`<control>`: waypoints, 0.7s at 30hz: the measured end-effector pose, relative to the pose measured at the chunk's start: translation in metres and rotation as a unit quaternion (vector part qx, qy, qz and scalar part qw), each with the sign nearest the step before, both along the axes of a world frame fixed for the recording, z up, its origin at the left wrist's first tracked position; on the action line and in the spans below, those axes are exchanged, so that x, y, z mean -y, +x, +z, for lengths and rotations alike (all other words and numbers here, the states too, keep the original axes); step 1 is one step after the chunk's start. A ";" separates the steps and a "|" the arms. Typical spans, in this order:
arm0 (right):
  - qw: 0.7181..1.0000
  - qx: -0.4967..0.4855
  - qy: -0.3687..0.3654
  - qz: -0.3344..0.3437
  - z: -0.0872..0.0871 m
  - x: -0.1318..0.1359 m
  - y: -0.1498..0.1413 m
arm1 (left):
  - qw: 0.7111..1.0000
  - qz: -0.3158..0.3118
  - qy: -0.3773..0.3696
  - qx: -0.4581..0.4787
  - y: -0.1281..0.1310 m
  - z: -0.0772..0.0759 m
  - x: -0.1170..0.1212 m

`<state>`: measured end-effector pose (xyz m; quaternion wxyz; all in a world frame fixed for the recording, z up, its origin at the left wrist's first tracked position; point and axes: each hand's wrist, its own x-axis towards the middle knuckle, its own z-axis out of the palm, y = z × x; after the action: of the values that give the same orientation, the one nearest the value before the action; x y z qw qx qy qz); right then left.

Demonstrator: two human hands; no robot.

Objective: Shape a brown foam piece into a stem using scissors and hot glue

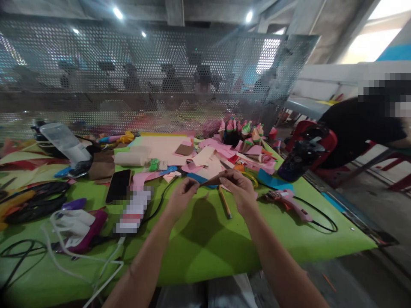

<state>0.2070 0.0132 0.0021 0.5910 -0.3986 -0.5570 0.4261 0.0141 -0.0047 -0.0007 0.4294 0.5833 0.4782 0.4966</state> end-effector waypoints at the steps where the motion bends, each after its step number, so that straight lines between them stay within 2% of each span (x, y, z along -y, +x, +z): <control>1: 1.000 0.002 0.001 -0.005 -0.001 0.000 0.000 | 1.000 0.001 -0.001 -0.001 0.000 0.000 0.000; 6: 0.996 0.057 0.062 -0.038 -0.004 -0.003 0.004 | 1.000 -0.006 -0.009 -0.013 -0.001 0.000 0.001; 9: 0.985 0.123 0.116 -0.046 -0.002 -0.001 0.003 | 0.998 -0.046 -0.028 -0.023 0.000 0.002 0.005; 15: 0.964 0.202 0.171 0.015 0.007 0.009 -0.006 | 0.988 -0.148 -0.041 -0.022 0.005 0.001 0.009; 21: 0.963 0.199 0.178 0.027 0.007 0.012 -0.009 | 0.984 -0.153 -0.069 0.065 0.010 -0.007 0.010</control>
<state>0.1981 0.0012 0.0088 0.5180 -0.3480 -0.7410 0.2479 0.0241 -0.0148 -0.0072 0.5697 0.5852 0.3873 0.4277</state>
